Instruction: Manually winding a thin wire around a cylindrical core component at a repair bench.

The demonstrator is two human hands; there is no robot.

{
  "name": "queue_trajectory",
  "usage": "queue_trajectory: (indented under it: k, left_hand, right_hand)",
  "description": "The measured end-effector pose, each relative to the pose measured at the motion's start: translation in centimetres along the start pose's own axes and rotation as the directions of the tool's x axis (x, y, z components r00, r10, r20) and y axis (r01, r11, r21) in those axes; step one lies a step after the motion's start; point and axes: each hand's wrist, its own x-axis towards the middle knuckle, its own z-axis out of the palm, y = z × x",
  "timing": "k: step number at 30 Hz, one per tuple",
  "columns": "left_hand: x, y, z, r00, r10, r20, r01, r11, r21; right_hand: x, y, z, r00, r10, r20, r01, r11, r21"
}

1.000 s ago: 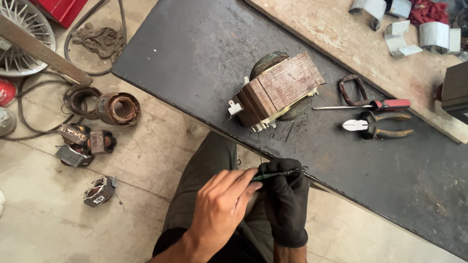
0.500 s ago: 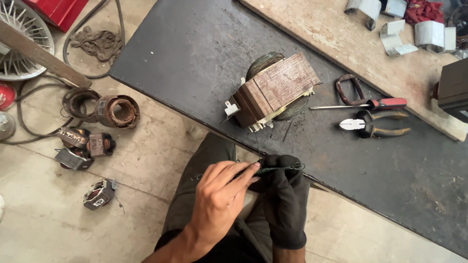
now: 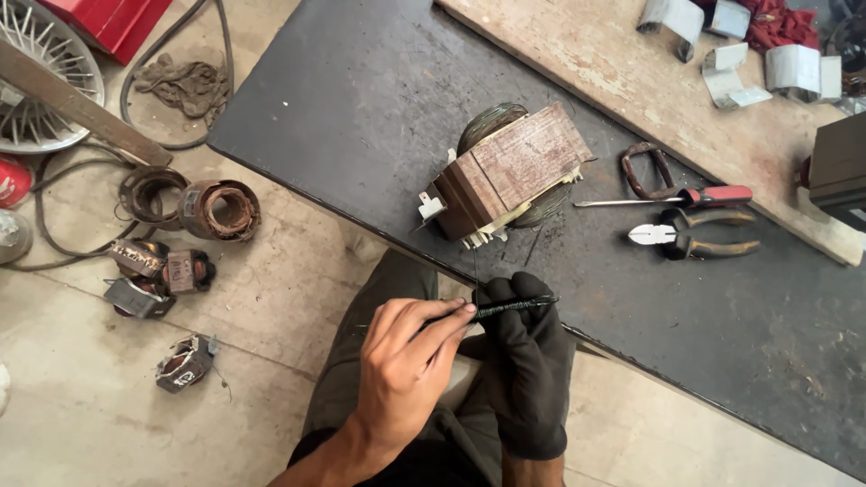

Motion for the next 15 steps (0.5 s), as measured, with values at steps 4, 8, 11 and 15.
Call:
queue_trajectory:
  k: [4, 8, 11, 15]
  left_hand:
    - [-0.2, 0.2, 0.1, 1.0, -0.02, 0.0, 0.02, 0.999, 0.036]
    - [-0.2, 0.2, 0.1, 0.998, -0.033, 0.048, 0.032, 0.999, 0.017]
    - [-1.1, -0.6, 0.5, 0.997, -0.034, 0.069, 0.029, 0.997, 0.073]
    - [-1.5, -1.2, 0.8, 0.999, -0.02, 0.047, 0.014, 0.993, 0.12]
  right_hand:
    - [-0.2, -0.5, 0.4, 0.999, 0.019, -0.045, -0.021, 0.999, -0.034]
    - [-1.0, -1.9, 1.4, 0.996, 0.053, -0.077, -0.059, 0.995, -0.079]
    - [-1.2, -1.1, -0.2, 0.998, 0.0, 0.061, -0.002, 1.0, 0.027]
    - [-1.6, -0.1, -3.8, 0.987, -0.009, 0.161, 0.014, 1.0, -0.028]
